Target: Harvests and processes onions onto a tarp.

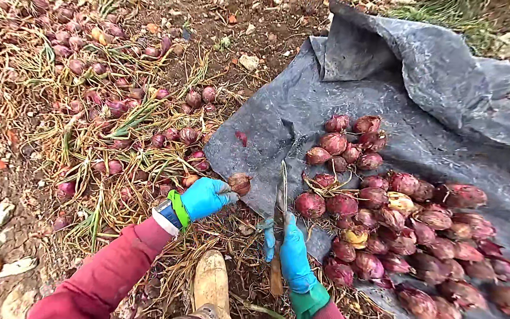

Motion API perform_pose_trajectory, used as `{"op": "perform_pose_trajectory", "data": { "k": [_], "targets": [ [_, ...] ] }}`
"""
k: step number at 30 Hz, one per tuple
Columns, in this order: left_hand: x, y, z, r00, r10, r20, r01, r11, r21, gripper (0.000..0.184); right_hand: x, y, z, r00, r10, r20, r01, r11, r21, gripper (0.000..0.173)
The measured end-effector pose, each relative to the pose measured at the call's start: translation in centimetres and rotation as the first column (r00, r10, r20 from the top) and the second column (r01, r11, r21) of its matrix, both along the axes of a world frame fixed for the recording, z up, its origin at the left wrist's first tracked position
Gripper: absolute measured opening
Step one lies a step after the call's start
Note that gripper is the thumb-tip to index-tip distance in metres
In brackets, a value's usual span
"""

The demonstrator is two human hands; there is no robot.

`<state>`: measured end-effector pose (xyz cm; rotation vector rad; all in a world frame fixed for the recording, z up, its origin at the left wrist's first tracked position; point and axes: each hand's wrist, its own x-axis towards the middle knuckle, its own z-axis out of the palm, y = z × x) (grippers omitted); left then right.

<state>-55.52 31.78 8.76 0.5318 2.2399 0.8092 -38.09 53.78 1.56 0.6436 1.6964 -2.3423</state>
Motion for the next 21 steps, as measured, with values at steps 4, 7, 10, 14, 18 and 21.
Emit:
{"op": "perform_pose_trajectory", "data": {
  "k": [4, 7, 10, 14, 18, 21],
  "targets": [
    [2.5, 3.4, 1.7, 0.958, -0.287, 0.01, 0.279, 0.921, -0.272, 0.04, -0.7, 0.4, -1.8, 0.87, 0.47, 0.149, -0.49, 0.86, 0.144, 0.093],
    [5.8, 6.3, 2.7, 0.864, -0.497, 0.082, 0.488, 0.785, -0.382, 0.038, -0.1, 0.2, -0.8, 0.883, 0.465, 0.072, -0.468, 0.855, 0.224, 0.09],
    [3.2, 5.4, 2.4, 0.942, -0.331, -0.048, 0.28, 0.859, -0.429, 0.038, 0.1, 1.7, 0.4, 0.991, 0.116, -0.069, -0.1, 0.975, 0.199, 0.092],
    [-2.7, -1.3, -3.3, 0.978, -0.091, -0.188, -0.031, 0.828, -0.56, 0.035, -0.4, 5.2, 0.6, 0.968, -0.237, -0.085, 0.247, 0.96, 0.129, 0.087],
    [-4.3, -5.4, -9.9, 0.973, -0.131, -0.19, -0.047, 0.695, -0.717, 0.041, 1.3, 2.6, -0.7, 0.999, -0.033, -0.042, 0.038, 0.989, 0.142, 0.075],
    [-4.4, -2.6, -5.1, 0.999, -0.038, 0.014, 0.034, 0.608, -0.793, 0.039, 2.8, -0.5, -2.4, 0.999, 0.022, 0.043, -0.023, 0.999, 0.031, 0.079]
  ]
}}
